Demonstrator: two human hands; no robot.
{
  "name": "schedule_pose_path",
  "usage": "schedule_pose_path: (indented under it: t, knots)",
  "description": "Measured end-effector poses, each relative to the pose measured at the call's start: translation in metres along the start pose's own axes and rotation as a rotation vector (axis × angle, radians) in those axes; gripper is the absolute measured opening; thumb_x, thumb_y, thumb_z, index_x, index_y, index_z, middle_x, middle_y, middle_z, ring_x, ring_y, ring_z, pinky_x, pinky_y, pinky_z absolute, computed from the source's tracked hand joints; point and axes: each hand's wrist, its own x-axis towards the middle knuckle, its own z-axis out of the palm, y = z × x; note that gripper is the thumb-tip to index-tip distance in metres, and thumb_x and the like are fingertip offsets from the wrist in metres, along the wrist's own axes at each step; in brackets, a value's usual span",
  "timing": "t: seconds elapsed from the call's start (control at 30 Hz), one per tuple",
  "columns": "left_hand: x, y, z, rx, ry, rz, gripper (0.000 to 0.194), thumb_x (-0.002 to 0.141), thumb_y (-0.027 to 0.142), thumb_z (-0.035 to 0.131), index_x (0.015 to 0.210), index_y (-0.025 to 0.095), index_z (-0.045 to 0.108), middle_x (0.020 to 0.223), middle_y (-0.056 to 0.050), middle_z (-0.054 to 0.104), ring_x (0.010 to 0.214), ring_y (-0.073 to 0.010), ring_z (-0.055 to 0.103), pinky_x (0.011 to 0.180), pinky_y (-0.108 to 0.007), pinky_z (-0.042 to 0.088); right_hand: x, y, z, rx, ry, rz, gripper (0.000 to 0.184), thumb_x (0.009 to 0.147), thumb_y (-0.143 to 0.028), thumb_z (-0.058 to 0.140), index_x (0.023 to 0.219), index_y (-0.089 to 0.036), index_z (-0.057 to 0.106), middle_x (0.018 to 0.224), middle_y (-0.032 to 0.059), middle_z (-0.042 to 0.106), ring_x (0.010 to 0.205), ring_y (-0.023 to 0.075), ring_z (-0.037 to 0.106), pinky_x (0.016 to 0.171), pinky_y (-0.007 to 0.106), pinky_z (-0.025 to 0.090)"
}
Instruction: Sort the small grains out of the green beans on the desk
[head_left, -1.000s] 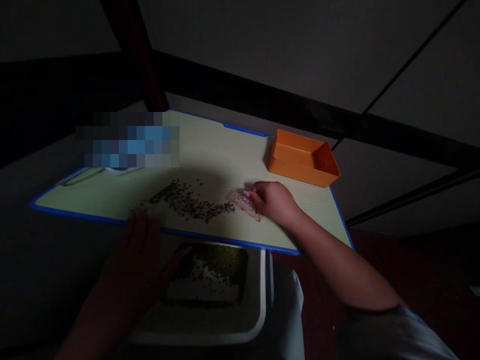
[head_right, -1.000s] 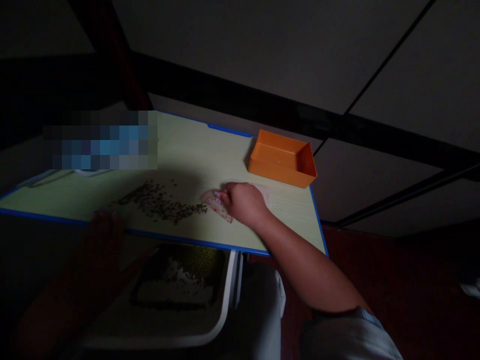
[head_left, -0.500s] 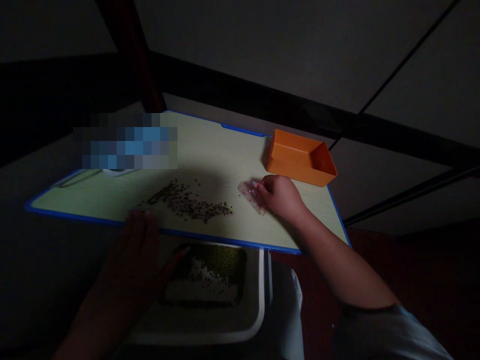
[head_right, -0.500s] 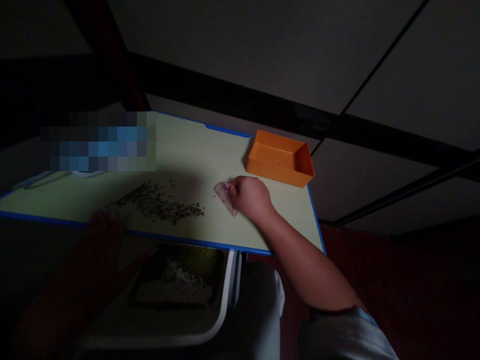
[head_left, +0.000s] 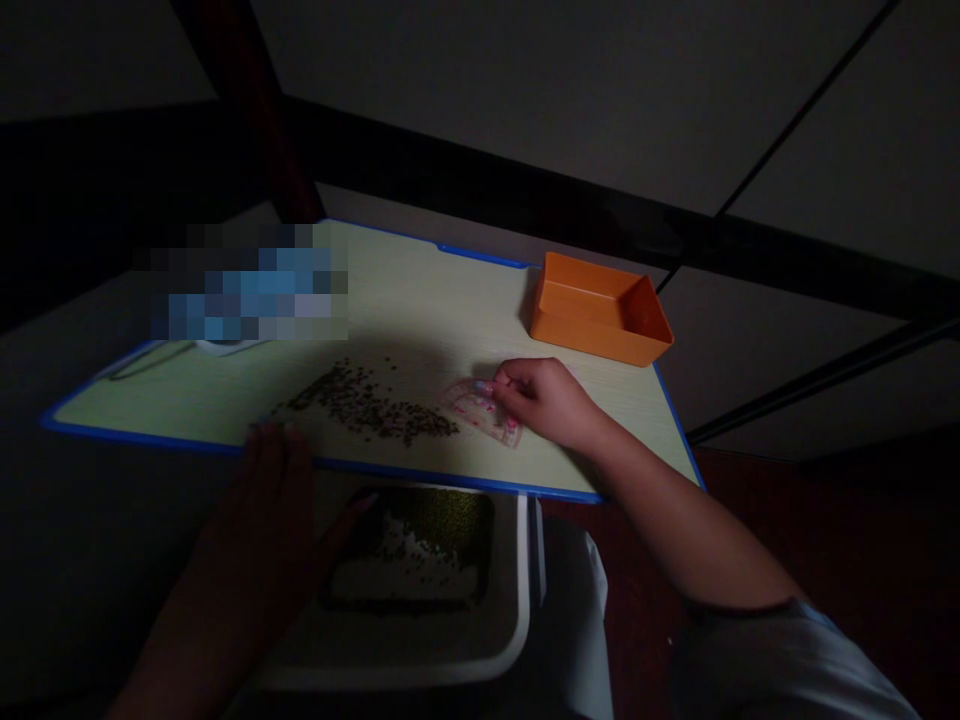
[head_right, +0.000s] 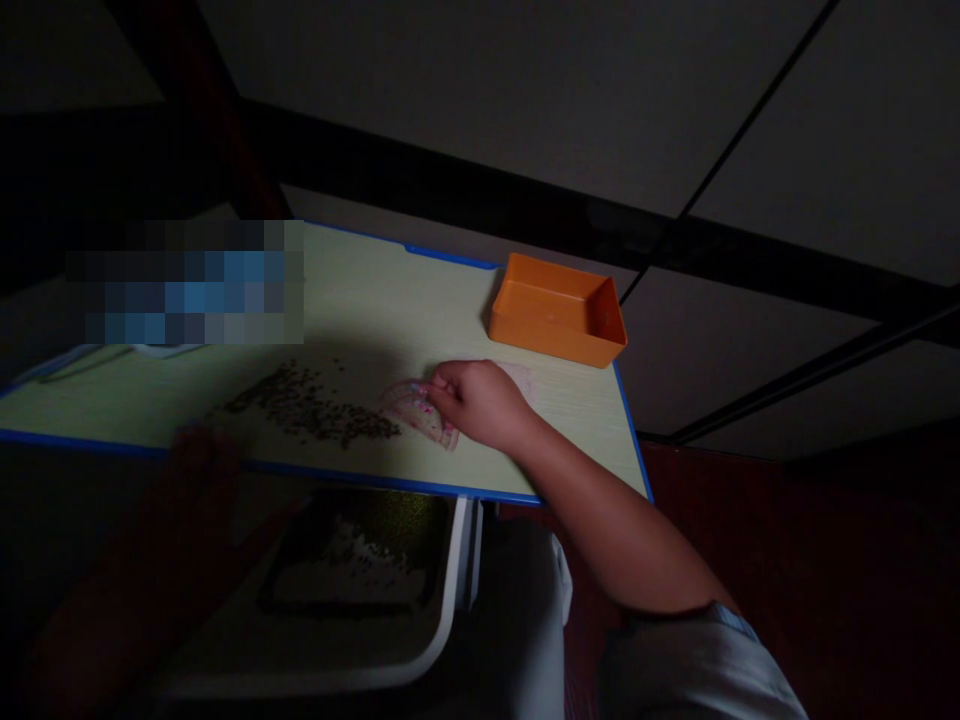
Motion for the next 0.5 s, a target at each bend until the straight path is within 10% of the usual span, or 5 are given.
schedule_pose_path:
  t: [0.2, 0.5]
  knots:
    - [0.002, -0.001, -0.001, 0.032, 0.022, 0.034, 0.113, 0.084, 0.083, 0.012, 0.150, -0.007, 0.029, 0.156, -0.040, 0.037, 0.153, -0.0477, 0.031, 0.119, -0.065, 0.038, -0.013, -0.007, -0.008, -0.019, -0.290, -0.076, 0.025, 0.095, -0.025, 0.060, 0.071, -0.019, 0.056, 0.061, -0.0040, 0.061, 0.059, 0.0097, 0.050, 0.063, 0.028, 0.031]
    - [0.000, -0.005, 0.001, 0.023, -0.030, -0.021, 0.115, 0.081, 0.086, 0.016, 0.150, -0.005, 0.030, 0.158, -0.038, 0.035, 0.154, -0.0463, 0.029, 0.121, -0.064, 0.036, -0.013, -0.014, -0.011, -0.358, -0.204, 0.006, 0.020, 0.093, -0.026, 0.064, 0.074, -0.019, 0.065, 0.065, -0.0010, 0.057, 0.061, 0.0121, 0.043, 0.061, 0.031, 0.024]
